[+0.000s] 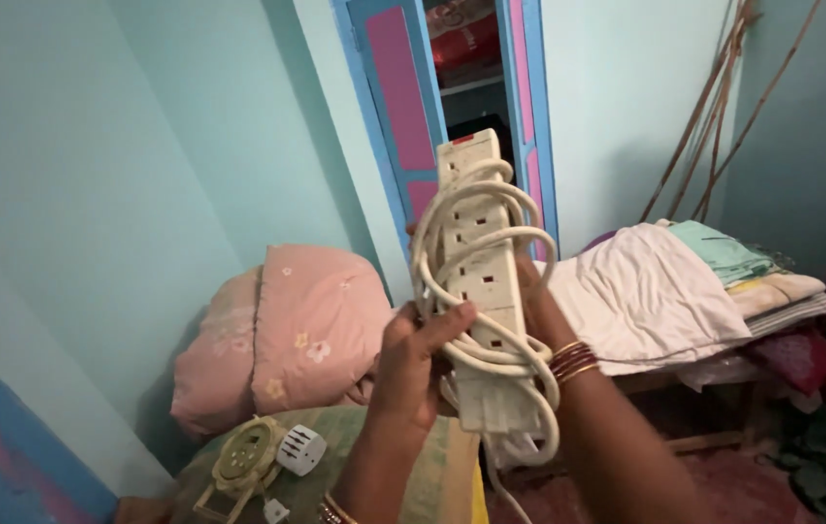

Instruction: Organizing and untangling extension cords and power strips from a shelf.

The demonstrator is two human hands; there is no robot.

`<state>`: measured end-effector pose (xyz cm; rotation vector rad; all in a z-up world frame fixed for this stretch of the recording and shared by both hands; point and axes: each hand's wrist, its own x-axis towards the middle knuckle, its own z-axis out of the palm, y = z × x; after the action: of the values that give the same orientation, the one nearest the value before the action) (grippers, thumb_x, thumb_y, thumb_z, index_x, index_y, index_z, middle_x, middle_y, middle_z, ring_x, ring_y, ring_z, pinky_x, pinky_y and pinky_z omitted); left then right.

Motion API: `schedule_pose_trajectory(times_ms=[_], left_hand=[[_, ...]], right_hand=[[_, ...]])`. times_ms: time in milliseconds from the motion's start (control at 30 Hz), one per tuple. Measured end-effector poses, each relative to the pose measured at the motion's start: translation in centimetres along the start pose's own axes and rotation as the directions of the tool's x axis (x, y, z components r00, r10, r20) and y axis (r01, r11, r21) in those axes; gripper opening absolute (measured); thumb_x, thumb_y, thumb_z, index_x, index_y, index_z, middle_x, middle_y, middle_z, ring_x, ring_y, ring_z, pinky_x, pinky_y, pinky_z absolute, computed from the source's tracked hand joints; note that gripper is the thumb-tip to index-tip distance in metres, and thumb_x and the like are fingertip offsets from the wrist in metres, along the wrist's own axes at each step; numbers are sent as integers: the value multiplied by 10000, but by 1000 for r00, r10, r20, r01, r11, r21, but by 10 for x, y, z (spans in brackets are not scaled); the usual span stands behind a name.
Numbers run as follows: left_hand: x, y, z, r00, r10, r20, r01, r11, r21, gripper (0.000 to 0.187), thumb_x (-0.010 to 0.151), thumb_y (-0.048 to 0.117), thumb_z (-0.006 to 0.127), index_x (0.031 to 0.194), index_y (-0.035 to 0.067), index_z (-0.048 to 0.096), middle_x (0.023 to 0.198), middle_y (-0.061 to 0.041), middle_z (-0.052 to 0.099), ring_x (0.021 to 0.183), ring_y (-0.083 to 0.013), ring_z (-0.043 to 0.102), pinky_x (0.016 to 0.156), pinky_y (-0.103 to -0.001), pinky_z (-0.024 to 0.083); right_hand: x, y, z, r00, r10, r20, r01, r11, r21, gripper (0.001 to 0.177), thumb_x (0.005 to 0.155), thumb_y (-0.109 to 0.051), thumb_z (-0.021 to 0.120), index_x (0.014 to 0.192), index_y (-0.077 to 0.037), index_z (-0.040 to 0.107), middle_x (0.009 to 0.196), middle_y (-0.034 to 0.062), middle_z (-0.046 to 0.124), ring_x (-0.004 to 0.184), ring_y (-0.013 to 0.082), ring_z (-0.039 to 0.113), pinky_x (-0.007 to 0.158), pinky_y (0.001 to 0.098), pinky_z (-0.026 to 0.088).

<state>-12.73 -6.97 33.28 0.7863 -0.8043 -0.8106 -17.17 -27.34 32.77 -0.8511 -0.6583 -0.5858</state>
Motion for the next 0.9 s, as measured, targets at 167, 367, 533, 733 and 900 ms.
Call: schedule_pose_trajectory(times_ms=[167, 367, 533, 733, 900], left_hand=[[1, 15, 4, 953, 236, -190, -158, 922, 355, 479, 730, 197, 858, 1077, -40, 628, 935, -125, 718, 778, -216, 711, 690, -332, 581], [11, 2, 4, 767, 626, -141, -137, 374, 917, 532, 705, 300, 893, 1027, 8, 587, 899, -146, 727, 773, -281, 736, 695, -403, 575], [13, -13, 15, 668, 703, 245, -278, -70, 958, 448, 834, 212, 788, 1147, -11, 558, 1016, -226, 675, 896, -411, 695, 782, -481, 563], [7, 20, -4, 831, 494, 258, -385, 173, 907, 728, 811, 97, 759, 1485, 71, 485, 1188, -235, 692, 1042, -365, 710, 862, -429, 582], [1, 13, -49, 909, 364, 201, -392, 586, 710, 860, 798, -44, 767, 1565, 153, 433, 1301, -156, 673, 1174, -231, 695, 930, -347, 634]], right_hand=[[-19, -22, 3, 933, 71, -353, -197, 921, -337, 724, 905, -503, 681, 1436, -27, 559, 1310, 211, 656, 1209, 334, 623, 1050, 479, 500], [-31, -7, 79, 849, 136, -510, -431, 736, -521, 767, 865, -492, 626, 1494, -113, 402, 1289, 188, 693, 1184, 342, 672, 943, 482, 557], [-15, 14, 87, 897, -132, -421, -194, 739, -645, 990, 775, -105, 787, 1527, -81, 143, 1275, 201, 541, 1106, 352, 655, 867, 460, 603], [8, -3, 111, 868, -120, -482, -230, 764, -603, 682, 819, -153, 740, 1367, -47, 349, 1136, 191, 594, 990, 288, 714, 809, 406, 669], [14, 10, 88, 929, -14, -371, -214, 796, -566, 477, 879, -159, 726, 1261, -33, 468, 1050, 136, 637, 900, 242, 712, 787, 396, 639]])
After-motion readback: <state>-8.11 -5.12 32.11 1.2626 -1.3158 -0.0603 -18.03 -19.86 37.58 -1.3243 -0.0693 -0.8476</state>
